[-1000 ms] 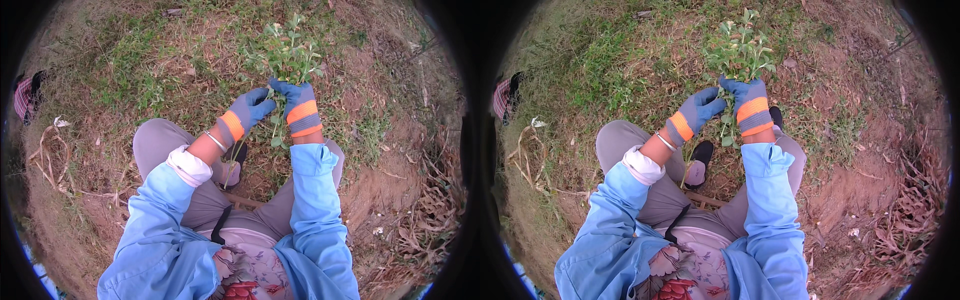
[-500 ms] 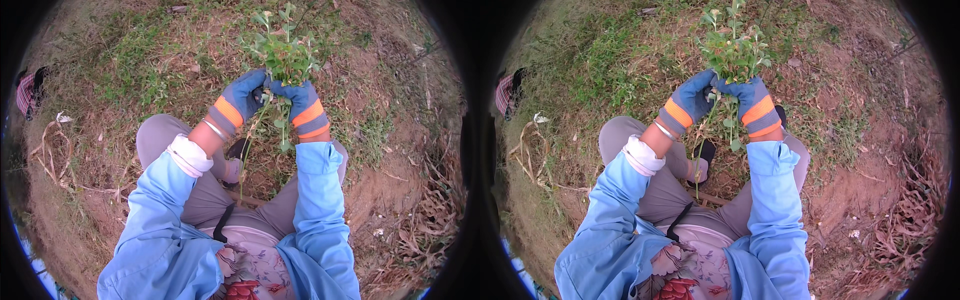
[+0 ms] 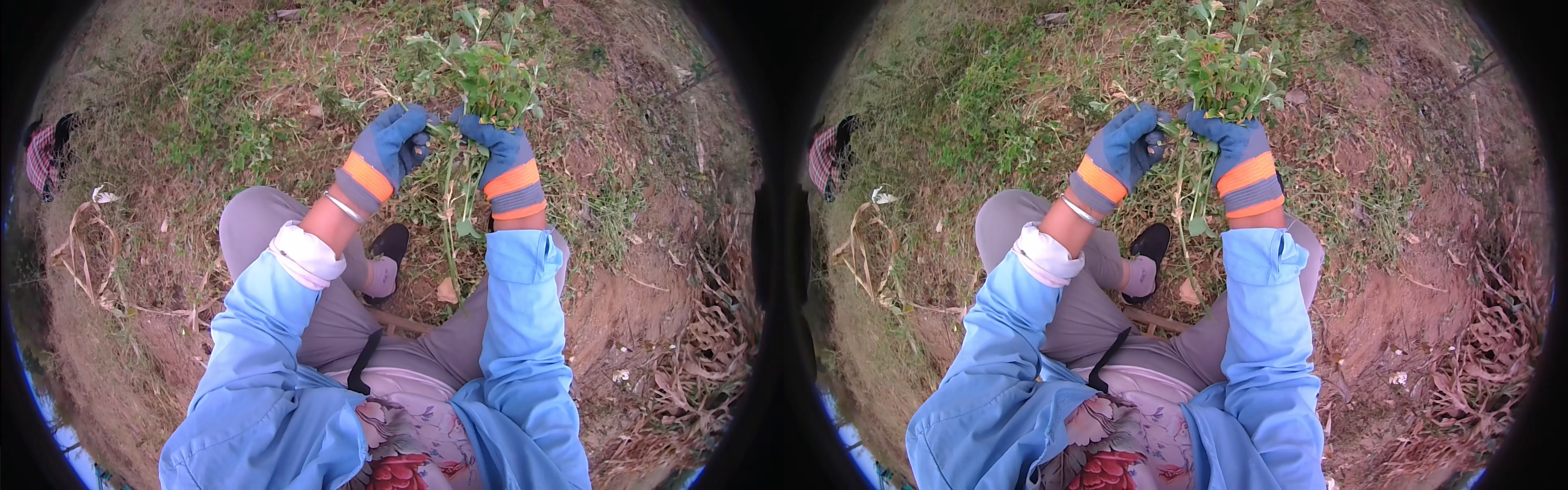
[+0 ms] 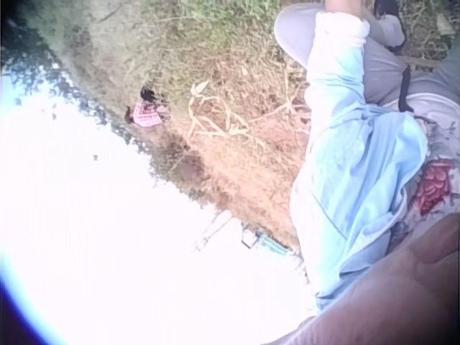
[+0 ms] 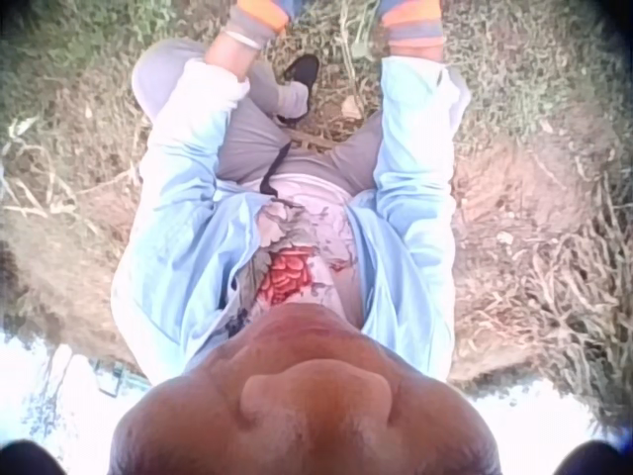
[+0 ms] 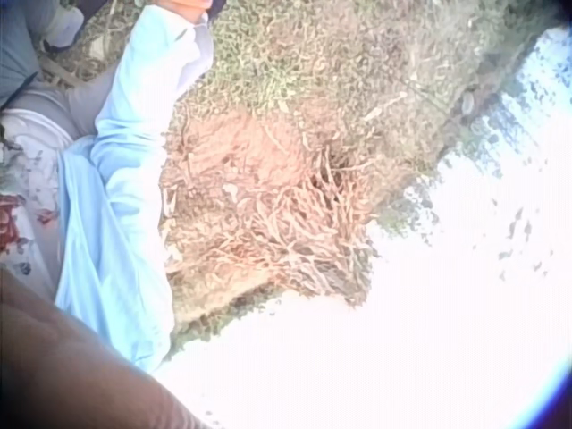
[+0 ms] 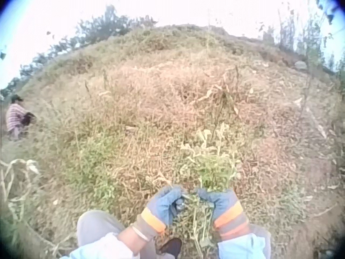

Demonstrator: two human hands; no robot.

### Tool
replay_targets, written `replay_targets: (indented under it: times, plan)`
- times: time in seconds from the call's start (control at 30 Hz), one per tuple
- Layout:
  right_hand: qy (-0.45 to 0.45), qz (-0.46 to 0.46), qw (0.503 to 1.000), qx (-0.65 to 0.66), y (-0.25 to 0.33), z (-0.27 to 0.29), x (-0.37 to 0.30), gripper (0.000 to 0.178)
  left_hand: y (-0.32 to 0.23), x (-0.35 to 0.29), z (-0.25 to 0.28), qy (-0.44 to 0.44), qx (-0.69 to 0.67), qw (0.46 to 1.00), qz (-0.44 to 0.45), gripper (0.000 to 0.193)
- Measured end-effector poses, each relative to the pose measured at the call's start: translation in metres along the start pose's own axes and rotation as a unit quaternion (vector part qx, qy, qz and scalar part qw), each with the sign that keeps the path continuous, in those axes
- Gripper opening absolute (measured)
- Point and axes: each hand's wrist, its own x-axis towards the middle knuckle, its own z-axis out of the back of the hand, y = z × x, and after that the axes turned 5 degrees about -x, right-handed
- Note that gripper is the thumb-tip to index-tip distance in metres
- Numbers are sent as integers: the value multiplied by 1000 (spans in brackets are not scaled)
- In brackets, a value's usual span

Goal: The person sits on the ground and pulls weeds from the soil by hand. They gather the uprooted plants into a bundle held in their left hand while continuing to pull more weeds with their right hand.

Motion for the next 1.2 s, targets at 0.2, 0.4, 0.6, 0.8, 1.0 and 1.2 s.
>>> replay_targets:
  times: [0.2, 0.4, 0.6, 0.8, 1.0, 1.2]
  plan:
    - [-33, -4, 998, 57, 1, -4, -1, 22, -1, 3, 3, -38, 15, 998, -47, 10]
    - [-47, -17, 998, 45, -8, -5, 1, 24, 0, 4, 8, -59, 3, 996, -63, 9]
    - [-54, -3, 997, 51, -11, -7, -2, 23, 0, 6, 11, -90, -5, 994, -63, 9]
    - [-137, -24, 980, 146, 14, 17, -4, 18, -15, 11, 46, -109, -48, 990, -76, 7]
    - [-112, 48, 990, 69, 10, 23, -5, 21, -12, 7, 21, -128, 20, 987, -96, 7]
    - [-117, 24, 988, 97, 5, 40, -3, 20, -13, 7, 33, -201, 1, 971, -128, 14]
